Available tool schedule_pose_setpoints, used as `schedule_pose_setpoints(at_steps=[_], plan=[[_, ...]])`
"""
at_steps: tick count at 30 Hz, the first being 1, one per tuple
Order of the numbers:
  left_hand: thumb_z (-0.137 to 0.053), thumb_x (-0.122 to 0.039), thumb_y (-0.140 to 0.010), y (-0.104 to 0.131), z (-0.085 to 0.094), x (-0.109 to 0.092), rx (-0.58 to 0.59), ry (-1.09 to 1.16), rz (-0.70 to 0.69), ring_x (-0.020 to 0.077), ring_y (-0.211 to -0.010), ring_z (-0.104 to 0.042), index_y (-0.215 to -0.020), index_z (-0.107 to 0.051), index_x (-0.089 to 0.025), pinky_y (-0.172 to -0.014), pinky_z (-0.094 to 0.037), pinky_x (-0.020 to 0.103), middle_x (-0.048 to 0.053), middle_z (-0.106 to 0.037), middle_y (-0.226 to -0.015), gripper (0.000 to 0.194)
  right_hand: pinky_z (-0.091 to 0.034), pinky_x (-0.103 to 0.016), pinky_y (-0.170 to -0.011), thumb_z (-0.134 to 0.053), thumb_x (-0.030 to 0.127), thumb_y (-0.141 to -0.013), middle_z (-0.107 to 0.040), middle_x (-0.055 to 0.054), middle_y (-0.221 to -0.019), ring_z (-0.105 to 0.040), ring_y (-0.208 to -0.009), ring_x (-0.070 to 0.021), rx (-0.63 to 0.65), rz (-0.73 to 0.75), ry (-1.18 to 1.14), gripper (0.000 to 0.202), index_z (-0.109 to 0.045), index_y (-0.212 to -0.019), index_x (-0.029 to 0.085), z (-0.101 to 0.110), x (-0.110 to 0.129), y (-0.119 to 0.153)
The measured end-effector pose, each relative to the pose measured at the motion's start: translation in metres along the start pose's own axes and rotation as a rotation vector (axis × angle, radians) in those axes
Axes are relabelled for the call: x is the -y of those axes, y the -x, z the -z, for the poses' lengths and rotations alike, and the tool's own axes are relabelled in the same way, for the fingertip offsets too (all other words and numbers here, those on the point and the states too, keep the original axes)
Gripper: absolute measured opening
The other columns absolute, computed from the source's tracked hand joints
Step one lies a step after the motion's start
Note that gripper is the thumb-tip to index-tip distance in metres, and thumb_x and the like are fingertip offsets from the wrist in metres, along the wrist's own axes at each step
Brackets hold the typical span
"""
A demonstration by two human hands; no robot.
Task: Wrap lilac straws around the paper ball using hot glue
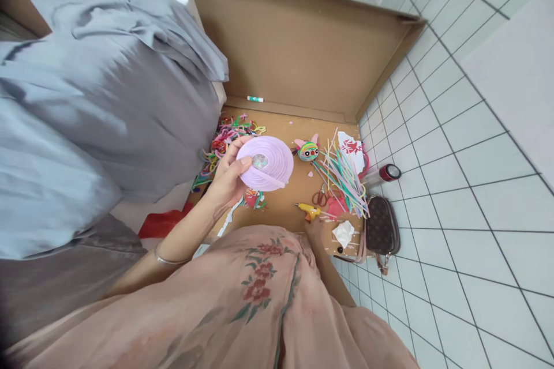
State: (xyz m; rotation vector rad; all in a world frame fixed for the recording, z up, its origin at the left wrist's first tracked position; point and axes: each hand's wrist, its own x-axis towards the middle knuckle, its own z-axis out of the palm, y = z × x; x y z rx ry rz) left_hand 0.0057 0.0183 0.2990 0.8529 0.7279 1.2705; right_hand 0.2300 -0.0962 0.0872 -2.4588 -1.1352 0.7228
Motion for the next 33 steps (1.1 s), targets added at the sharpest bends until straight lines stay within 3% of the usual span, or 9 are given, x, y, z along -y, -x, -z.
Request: schedule_pose_setpoints(at_steps=[2, 5, 8, 12, 14, 23, 33], plan=[[-0.090, -0.047, -0.060, -0.001, -0.001, 0.000, -0.014, 0.024, 0.014, 0.0145, -0.085, -0.063, -0.112, -0.058, -0.025, -0.074, -0.052, 0.026, 0.001, -0.066, -0.101, 0.065, -0.058, -0.045, -0.093, -0.065, 0.039, -0.097, -0.066, -0.010, -0.125, -0.067, -0.109, -0.0230, -0.027, 0.032, -0.060, 0.037, -0.063, -0.125, 0.016, 0.013, 0.013, 0.004], [-0.090, -0.046, -0.060, -0.003, -0.003, 0.002, -0.028, 0.041, 0.021, 0.0145, -0.083, -0.062, -0.111, -0.058, -0.025, -0.073, -0.051, 0.025, 0.001, -0.065, -0.101, 0.065, -0.057, -0.042, -0.088, -0.061, 0.035, -0.094, -0.071, -0.014, -0.102, -0.068, -0.095, -0.0245, -0.061, 0.178, -0.204, 0.031, -0.068, -0.108, 0.009, 0.041, 0.044, 0.014], [-0.090, -0.046, -0.060, -0.004, -0.005, 0.003, -0.014, 0.049, 0.019, 0.0141, -0.084, -0.061, -0.112, -0.057, -0.025, -0.074, -0.050, 0.025, 0.000, -0.064, -0.099, 0.065, -0.056, -0.038, -0.086, -0.056, 0.042, -0.094, -0.072, -0.008, -0.099, -0.067, -0.093, -0.0216, -0.120, 0.356, -0.338, 0.032, -0.068, -0.107, 0.016, 0.080, 0.086, 0.033], [-0.089, -0.045, -0.061, -0.003, -0.009, 0.001, -0.019, 0.051, 0.010, 0.0139, -0.085, -0.060, -0.111, -0.056, -0.025, -0.075, -0.050, 0.024, 0.000, -0.062, -0.101, 0.063, -0.053, -0.034, -0.073, -0.068, 0.037, -0.089, -0.068, 0.000, -0.081, -0.063, -0.075, -0.0177, -0.290, 0.822, -0.566, 0.019, -0.072, -0.101, 0.023, 0.133, 0.144, 0.066], [-0.089, -0.045, -0.061, -0.001, -0.010, -0.001, -0.035, 0.040, 0.002, 0.0140, -0.085, -0.060, -0.111, -0.056, -0.025, -0.075, -0.050, 0.025, 0.001, -0.062, -0.103, 0.063, -0.053, -0.033, -0.070, -0.070, 0.033, -0.088, -0.068, 0.000, -0.080, -0.062, -0.072, -0.0168, -0.293, 0.899, -0.591, 0.016, -0.074, -0.101, 0.025, 0.148, 0.165, 0.078], [-0.091, -0.043, -0.058, 0.003, -0.006, -0.004, -0.077, 0.049, -0.021, 0.0143, -0.086, -0.060, -0.111, -0.056, -0.023, -0.077, -0.050, 0.026, 0.001, -0.063, -0.101, 0.066, -0.054, -0.031, -0.068, -0.066, 0.028, -0.091, -0.069, 0.000, -0.076, -0.065, -0.070, -0.0152, -0.248, 0.931, -0.699, 0.012, -0.072, -0.082, 0.022, 0.158, 0.201, 0.082], [-0.089, -0.043, -0.061, 0.002, -0.009, -0.001, -0.039, -0.007, -0.040, 0.0167, -0.089, -0.062, -0.114, -0.057, -0.023, -0.078, -0.051, 0.028, 0.003, -0.064, -0.105, 0.065, -0.054, -0.035, -0.071, -0.068, 0.032, -0.090, -0.067, -0.001, -0.083, -0.061, -0.073, -0.0155, -0.203, 0.897, -0.731, 0.011, -0.070, -0.090, 0.022, 0.164, 0.210, 0.083]])
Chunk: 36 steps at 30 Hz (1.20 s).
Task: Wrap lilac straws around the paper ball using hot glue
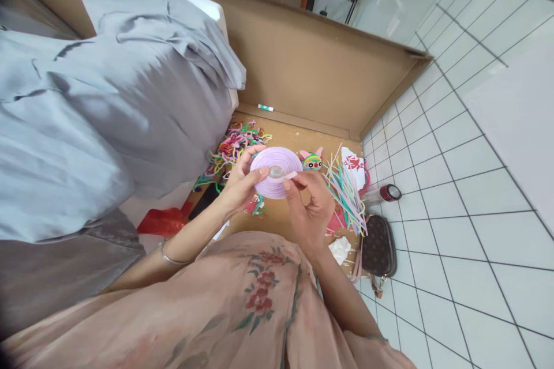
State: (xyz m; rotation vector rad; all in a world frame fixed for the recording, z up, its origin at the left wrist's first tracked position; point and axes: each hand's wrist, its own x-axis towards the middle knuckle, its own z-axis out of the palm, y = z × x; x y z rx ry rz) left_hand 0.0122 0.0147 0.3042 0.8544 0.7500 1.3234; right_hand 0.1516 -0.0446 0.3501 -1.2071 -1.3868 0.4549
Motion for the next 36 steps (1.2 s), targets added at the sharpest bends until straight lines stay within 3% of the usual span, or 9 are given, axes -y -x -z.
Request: schedule_pose_setpoints(at_steps=[6, 16, 36], plan=[[-0.089, -0.040, -0.061, -0.001, -0.001, 0.001, 0.008, -0.004, 0.007, 0.0157, -0.089, -0.060, -0.111, -0.057, -0.022, -0.077, -0.050, 0.026, 0.002, -0.063, -0.106, 0.063, -0.049, -0.030, -0.071, -0.064, 0.027, -0.090, -0.061, 0.001, -0.080, -0.059, -0.076, -0.0139, -0.009, 0.015, 0.007, 0.011, -0.063, -0.081, 0.021, 0.001, -0.002, -0.011], [-0.089, -0.038, -0.060, 0.001, -0.002, -0.003, 0.024, -0.002, 0.050, 0.0162, -0.087, -0.061, -0.111, -0.057, -0.022, -0.077, -0.050, 0.027, 0.002, -0.065, -0.102, 0.062, -0.046, -0.028, -0.070, -0.060, 0.026, -0.088, -0.057, 0.003, -0.074, -0.053, -0.069, -0.0120, 0.133, -0.016, 0.083, 0.012, -0.059, -0.077, 0.021, 0.007, 0.002, -0.029], [-0.090, -0.036, -0.058, 0.004, -0.005, -0.007, 0.029, 0.021, 0.085, 0.0165, -0.091, -0.059, -0.111, -0.056, -0.020, -0.082, -0.047, 0.027, 0.003, -0.065, -0.105, 0.064, -0.049, -0.031, -0.072, -0.058, 0.023, -0.088, -0.057, 0.003, -0.074, -0.053, -0.068, -0.0132, 0.217, 0.058, 0.186, 0.012, -0.057, -0.076, 0.022, 0.012, 0.001, -0.035]])
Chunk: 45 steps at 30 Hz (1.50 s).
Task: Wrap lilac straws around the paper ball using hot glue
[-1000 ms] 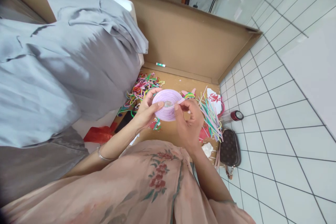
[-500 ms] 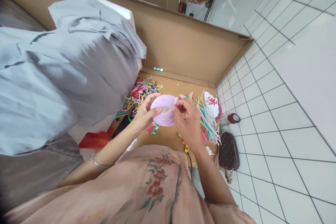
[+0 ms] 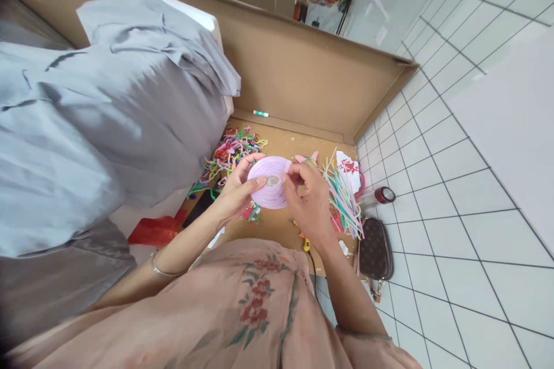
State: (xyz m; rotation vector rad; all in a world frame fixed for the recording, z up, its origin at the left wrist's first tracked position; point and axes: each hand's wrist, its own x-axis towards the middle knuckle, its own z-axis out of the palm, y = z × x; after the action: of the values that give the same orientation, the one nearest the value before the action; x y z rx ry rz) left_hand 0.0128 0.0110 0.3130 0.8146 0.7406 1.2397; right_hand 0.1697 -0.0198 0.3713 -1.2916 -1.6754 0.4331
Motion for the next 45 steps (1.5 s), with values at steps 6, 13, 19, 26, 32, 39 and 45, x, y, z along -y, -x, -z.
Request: schedule_pose_setpoints(at_steps=[6, 13, 19, 26, 32, 39, 45], plan=[[-0.090, -0.036, -0.059, -0.002, -0.001, 0.004, 0.018, 0.013, 0.003, 0.0160, -0.091, -0.061, -0.111, -0.057, -0.020, -0.082, -0.049, 0.027, 0.003, -0.067, -0.106, 0.063, -0.052, -0.038, -0.083, -0.059, 0.021, -0.087, -0.063, -0.002, -0.087, -0.060, -0.084, -0.0182, -0.031, 0.056, 0.060, 0.009, -0.058, -0.079, 0.024, -0.001, -0.007, 0.001], [-0.091, -0.035, -0.057, -0.003, -0.004, 0.003, 0.012, 0.021, 0.032, 0.0156, -0.088, -0.060, -0.110, -0.056, -0.020, -0.079, -0.048, 0.027, 0.002, -0.066, -0.102, 0.065, -0.054, -0.045, -0.094, -0.060, 0.020, -0.086, -0.069, -0.005, -0.101, -0.067, -0.100, -0.0220, -0.030, 0.053, 0.064, 0.004, -0.059, -0.085, 0.024, -0.001, -0.012, 0.002], [-0.091, -0.036, -0.057, -0.004, -0.006, 0.004, 0.010, 0.021, 0.040, 0.0146, -0.085, -0.058, -0.110, -0.057, -0.021, -0.077, -0.047, 0.026, 0.001, -0.064, -0.099, 0.065, -0.054, -0.045, -0.099, -0.061, 0.020, -0.085, -0.072, -0.007, -0.107, -0.068, -0.110, -0.0236, -0.005, 0.015, 0.054, 0.006, -0.058, -0.087, 0.025, 0.001, -0.011, 0.003], [-0.091, -0.036, -0.057, -0.002, -0.008, 0.003, 0.001, 0.033, 0.054, 0.0128, -0.080, -0.057, -0.109, -0.058, -0.021, -0.073, -0.046, 0.025, 0.000, -0.063, -0.096, 0.064, -0.051, -0.047, -0.104, -0.060, 0.022, -0.085, -0.071, -0.008, -0.118, -0.067, -0.113, -0.0232, 0.010, -0.058, 0.008, 0.010, -0.053, -0.091, 0.026, -0.004, -0.014, 0.006], [-0.092, -0.038, -0.057, -0.001, -0.010, 0.002, 0.011, 0.033, 0.037, 0.0132, -0.080, -0.058, -0.109, -0.057, -0.021, -0.074, -0.047, 0.025, 0.000, -0.063, -0.097, 0.064, -0.050, -0.048, -0.106, -0.060, 0.023, -0.087, -0.067, -0.010, -0.124, -0.062, -0.126, -0.0243, 0.020, -0.083, -0.095, 0.011, -0.052, -0.095, 0.026, -0.007, -0.017, 0.008], [-0.090, -0.032, -0.058, 0.001, -0.012, -0.002, 0.012, 0.044, 0.022, 0.0145, -0.086, -0.058, -0.104, -0.059, -0.022, -0.078, -0.046, 0.026, 0.001, -0.062, -0.102, 0.056, -0.054, -0.048, -0.101, -0.062, 0.027, -0.087, -0.069, -0.007, -0.120, -0.063, -0.123, -0.0243, -0.001, -0.090, -0.135, 0.011, -0.055, -0.096, 0.026, -0.012, -0.019, 0.010], [-0.090, -0.030, -0.058, 0.002, -0.012, -0.004, 0.005, 0.090, 0.052, 0.0126, -0.082, -0.058, -0.102, -0.060, -0.022, -0.075, -0.047, 0.024, 0.000, -0.063, -0.099, 0.055, -0.054, -0.048, -0.101, -0.063, 0.028, -0.088, -0.069, -0.008, -0.120, -0.064, -0.121, -0.0249, -0.006, -0.086, -0.135, 0.011, -0.056, -0.097, 0.026, -0.012, -0.020, 0.010]])
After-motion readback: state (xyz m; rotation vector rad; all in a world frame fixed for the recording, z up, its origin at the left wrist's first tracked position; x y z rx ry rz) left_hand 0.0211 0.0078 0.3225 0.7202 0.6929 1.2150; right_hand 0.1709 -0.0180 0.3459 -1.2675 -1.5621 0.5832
